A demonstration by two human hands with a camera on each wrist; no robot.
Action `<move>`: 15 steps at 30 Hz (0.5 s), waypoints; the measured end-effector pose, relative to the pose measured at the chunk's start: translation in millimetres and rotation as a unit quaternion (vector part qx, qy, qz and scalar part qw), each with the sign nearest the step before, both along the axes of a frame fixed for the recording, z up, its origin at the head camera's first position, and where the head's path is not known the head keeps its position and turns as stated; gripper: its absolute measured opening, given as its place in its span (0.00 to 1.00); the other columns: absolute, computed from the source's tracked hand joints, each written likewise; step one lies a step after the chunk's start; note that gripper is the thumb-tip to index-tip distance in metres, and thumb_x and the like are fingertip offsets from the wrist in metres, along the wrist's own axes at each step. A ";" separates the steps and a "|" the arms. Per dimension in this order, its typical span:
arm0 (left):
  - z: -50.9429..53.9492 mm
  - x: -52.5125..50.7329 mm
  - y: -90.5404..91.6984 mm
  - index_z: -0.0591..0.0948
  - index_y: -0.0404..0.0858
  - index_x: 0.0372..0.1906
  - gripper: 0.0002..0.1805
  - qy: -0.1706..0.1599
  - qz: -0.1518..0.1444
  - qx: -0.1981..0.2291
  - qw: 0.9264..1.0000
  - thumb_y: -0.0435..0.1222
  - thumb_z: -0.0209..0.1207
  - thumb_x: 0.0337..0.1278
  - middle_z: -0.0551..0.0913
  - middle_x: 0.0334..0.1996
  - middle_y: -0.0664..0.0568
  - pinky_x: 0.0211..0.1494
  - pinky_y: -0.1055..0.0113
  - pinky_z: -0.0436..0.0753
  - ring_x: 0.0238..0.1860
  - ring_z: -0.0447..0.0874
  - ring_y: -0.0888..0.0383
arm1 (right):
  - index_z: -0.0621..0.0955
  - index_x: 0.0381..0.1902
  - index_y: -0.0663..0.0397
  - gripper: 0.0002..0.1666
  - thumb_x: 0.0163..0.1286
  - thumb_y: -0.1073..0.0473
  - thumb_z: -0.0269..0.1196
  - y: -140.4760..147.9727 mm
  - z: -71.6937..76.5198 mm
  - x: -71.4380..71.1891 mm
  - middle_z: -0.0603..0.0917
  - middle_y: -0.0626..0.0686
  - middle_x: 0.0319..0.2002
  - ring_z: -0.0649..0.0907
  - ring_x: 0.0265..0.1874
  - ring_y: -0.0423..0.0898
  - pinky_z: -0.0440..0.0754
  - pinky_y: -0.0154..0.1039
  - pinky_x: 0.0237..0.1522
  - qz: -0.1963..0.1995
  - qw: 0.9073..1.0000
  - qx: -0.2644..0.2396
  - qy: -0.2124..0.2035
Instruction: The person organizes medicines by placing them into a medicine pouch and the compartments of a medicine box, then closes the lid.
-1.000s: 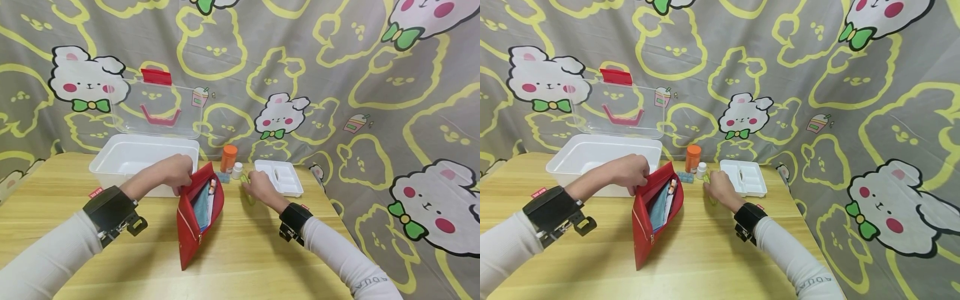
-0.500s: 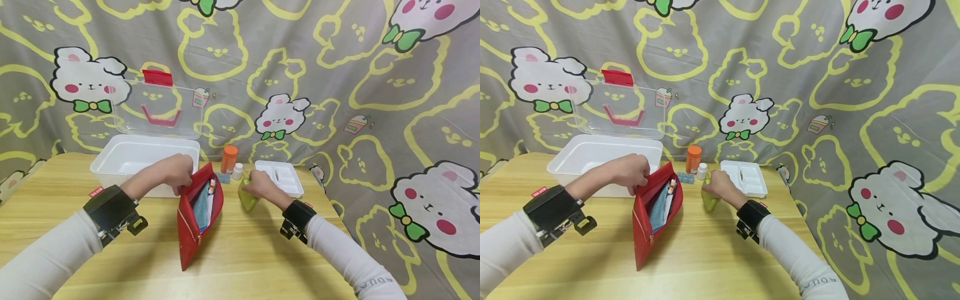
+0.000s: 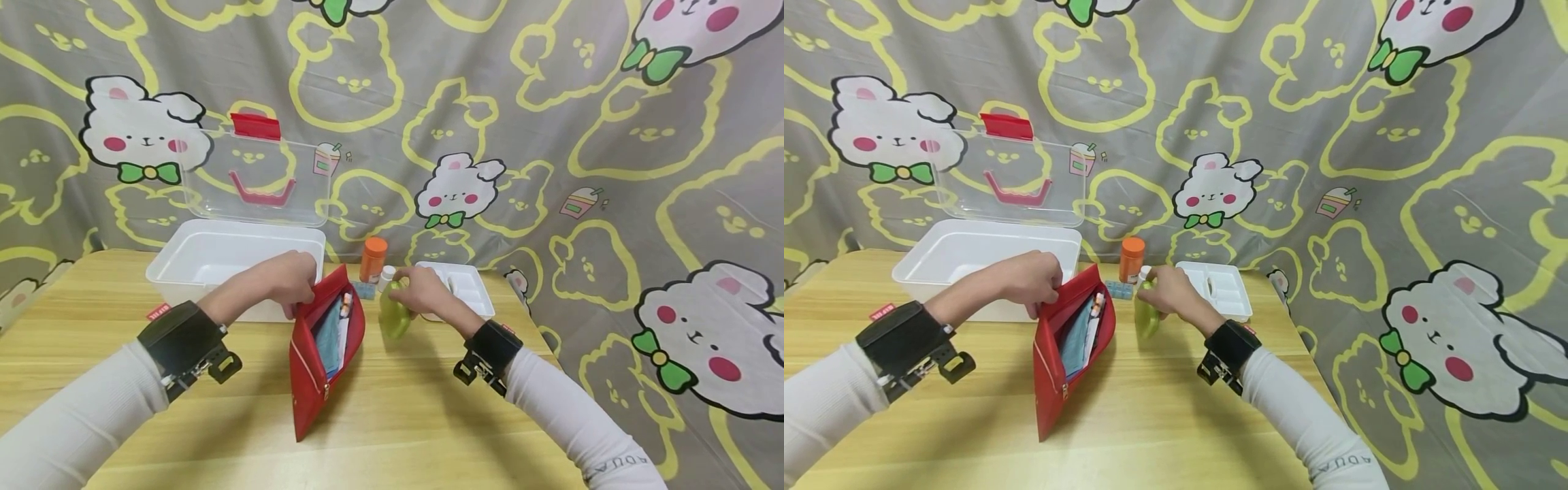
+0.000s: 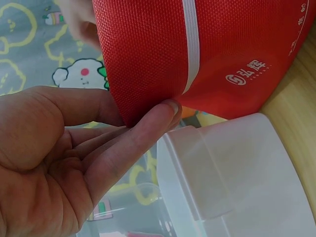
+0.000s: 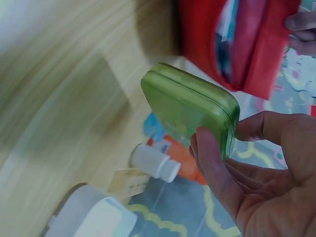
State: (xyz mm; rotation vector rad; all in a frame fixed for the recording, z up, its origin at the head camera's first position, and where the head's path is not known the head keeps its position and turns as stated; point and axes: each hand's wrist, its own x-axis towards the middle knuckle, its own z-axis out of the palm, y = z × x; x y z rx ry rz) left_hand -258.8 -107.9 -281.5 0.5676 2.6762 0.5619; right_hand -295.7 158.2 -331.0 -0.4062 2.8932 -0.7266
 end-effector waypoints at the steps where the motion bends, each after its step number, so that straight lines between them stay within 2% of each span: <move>1: -0.1 0.0 -0.1 0.84 0.28 0.33 0.06 -0.001 0.000 0.000 1.000 0.24 0.57 0.59 0.86 0.23 0.45 0.30 0.67 0.88 0.20 0.88 0.58 | 0.82 0.59 0.58 0.24 0.66 0.56 0.65 -1.2 2.5 0.8 0.88 0.63 0.42 0.85 0.14 0.43 0.84 0.35 0.20 0.003 1.000 -0.008 -0.004; 5: -0.1 -0.3 -0.4 0.84 0.28 0.33 0.05 -0.004 0.002 -0.002 1.000 0.24 0.57 0.60 0.86 0.24 0.45 0.30 0.67 0.88 0.20 0.88 0.58 | 0.81 0.59 0.59 0.24 0.66 0.57 0.64 -7.4 12.7 4.9 0.87 0.64 0.44 0.87 0.17 0.45 0.87 0.37 0.23 0.009 0.999 -0.038 -0.017; 8: 0.2 -0.3 -0.5 0.83 0.28 0.33 0.05 -0.004 0.002 -0.001 1.000 0.24 0.57 0.60 0.86 0.24 0.44 0.30 0.67 0.88 0.20 0.89 0.57 | 0.80 0.61 0.60 0.25 0.66 0.58 0.64 -12.4 19.8 8.4 0.88 0.62 0.43 0.88 0.18 0.45 0.87 0.37 0.26 0.007 0.998 -0.056 -0.022; 11: 0.4 -0.1 -0.6 0.84 0.27 0.34 0.05 -0.004 0.002 0.000 1.000 0.24 0.58 0.60 0.86 0.24 0.44 0.30 0.67 0.88 0.20 0.89 0.57 | 0.78 0.62 0.61 0.27 0.67 0.57 0.63 -17.3 25.9 12.3 0.89 0.60 0.40 0.88 0.18 0.45 0.87 0.36 0.26 0.002 0.997 -0.076 -0.023; 15: 0.3 0.3 -0.5 0.84 0.27 0.34 0.05 -0.003 0.003 -0.001 1.000 0.24 0.58 0.60 0.87 0.24 0.44 0.30 0.67 0.88 0.20 0.89 0.57 | 0.79 0.61 0.61 0.25 0.68 0.56 0.62 -24.6 31.1 18.1 0.89 0.55 0.31 0.89 0.19 0.45 0.86 0.36 0.24 0.003 0.995 -0.100 -0.025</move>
